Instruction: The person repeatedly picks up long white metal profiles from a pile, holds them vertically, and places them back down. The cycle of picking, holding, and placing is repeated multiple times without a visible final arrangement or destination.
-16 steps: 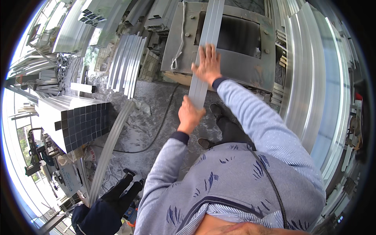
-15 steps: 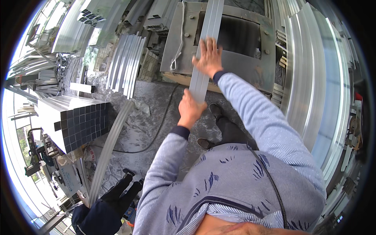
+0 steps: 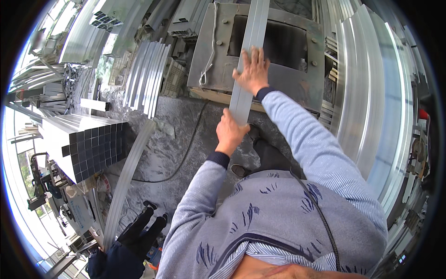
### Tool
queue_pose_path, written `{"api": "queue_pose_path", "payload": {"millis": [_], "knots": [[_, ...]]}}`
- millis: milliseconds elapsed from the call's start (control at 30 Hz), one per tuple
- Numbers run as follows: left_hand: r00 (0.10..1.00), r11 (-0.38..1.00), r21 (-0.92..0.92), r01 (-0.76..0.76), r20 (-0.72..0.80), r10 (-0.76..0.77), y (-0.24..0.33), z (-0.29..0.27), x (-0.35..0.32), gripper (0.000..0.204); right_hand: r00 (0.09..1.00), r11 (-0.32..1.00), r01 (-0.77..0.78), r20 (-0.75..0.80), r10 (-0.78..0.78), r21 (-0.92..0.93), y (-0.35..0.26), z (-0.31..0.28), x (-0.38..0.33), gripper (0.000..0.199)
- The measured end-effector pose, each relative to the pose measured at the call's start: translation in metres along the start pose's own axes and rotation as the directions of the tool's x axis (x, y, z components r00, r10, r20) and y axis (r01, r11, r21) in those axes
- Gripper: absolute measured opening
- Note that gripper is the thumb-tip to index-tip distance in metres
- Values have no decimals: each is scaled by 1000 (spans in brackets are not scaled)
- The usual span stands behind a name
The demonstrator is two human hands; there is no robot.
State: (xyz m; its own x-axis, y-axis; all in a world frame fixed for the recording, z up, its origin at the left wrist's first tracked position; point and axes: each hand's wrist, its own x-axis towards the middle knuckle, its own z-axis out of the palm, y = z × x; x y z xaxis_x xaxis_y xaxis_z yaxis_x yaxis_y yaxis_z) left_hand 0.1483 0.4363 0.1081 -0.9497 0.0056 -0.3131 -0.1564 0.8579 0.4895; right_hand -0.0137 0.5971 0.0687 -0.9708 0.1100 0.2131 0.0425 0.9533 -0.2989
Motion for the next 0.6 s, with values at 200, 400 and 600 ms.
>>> {"api": "queue_pose_path", "payload": {"millis": [200,400,600], "knots": [[995,997,29,73,59,-75,-62,14,-89,78,995,998,9,99,-15,60,-43,-5,-105,96],[990,993,34,112,83,-115,-97,11,-150,83,995,998,15,101,-21,56,-69,-6,-169,95],[991,994,25,108,81,-109,-130,1,-202,87,993,999,41,111,-42,13,-94,-8,-223,98]]}}
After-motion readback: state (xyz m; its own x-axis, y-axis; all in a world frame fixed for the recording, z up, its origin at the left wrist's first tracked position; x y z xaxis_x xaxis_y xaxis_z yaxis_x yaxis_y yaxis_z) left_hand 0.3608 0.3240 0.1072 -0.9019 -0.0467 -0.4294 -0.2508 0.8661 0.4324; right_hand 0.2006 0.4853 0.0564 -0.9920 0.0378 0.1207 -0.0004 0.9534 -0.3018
